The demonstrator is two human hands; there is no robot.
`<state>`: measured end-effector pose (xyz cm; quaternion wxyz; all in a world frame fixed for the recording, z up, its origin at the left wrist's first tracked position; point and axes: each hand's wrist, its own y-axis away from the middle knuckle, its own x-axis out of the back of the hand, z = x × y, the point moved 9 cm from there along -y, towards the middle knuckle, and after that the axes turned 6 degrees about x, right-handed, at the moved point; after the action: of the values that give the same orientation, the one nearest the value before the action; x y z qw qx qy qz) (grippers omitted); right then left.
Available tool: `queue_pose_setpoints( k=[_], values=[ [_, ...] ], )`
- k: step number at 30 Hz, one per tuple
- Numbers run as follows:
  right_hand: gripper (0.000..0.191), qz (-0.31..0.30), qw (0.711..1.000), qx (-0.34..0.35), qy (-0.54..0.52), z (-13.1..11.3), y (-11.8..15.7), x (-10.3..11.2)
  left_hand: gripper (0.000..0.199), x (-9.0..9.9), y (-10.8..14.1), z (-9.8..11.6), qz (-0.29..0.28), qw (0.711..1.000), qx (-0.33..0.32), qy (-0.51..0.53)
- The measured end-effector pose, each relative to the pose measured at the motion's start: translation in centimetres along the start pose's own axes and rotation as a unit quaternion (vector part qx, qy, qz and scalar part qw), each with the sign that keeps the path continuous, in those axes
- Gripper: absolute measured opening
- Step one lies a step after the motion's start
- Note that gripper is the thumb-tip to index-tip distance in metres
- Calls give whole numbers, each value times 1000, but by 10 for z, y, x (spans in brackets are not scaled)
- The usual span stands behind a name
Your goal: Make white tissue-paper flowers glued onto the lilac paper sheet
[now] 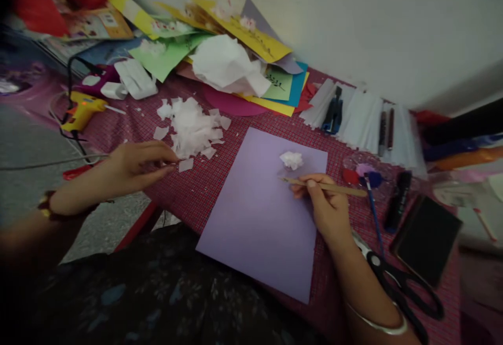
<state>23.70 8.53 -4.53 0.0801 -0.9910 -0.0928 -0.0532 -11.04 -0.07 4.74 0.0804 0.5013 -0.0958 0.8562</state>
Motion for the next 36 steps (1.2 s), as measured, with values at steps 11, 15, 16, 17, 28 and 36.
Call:
queue_pose_setpoints(
  k=[11,15,16,17,28,36],
  values=[
    [16,20,999,10,29,-5,1,-1,26,-50,4,-18,-14,978,25,-205],
    [16,18,1000,8,0,-5,0,-4,19,-31,0,-22,39,993,107,41],
    [16,17,1000,12,-13,-7,-1,-6,16,-33,-3,-21,25,981,137,137],
    [16,16,999,16,-26,-10,0,-9,14,-40,-6,-18,-3,959,167,229],
    [24,-15,998,16,-62,-42,10,-42,10,-135,-103,90,-229,861,99,443],
    [15,54,998,21,19,-39,0,-17,15,-143,-134,118,-224,841,79,486]
  ],
)
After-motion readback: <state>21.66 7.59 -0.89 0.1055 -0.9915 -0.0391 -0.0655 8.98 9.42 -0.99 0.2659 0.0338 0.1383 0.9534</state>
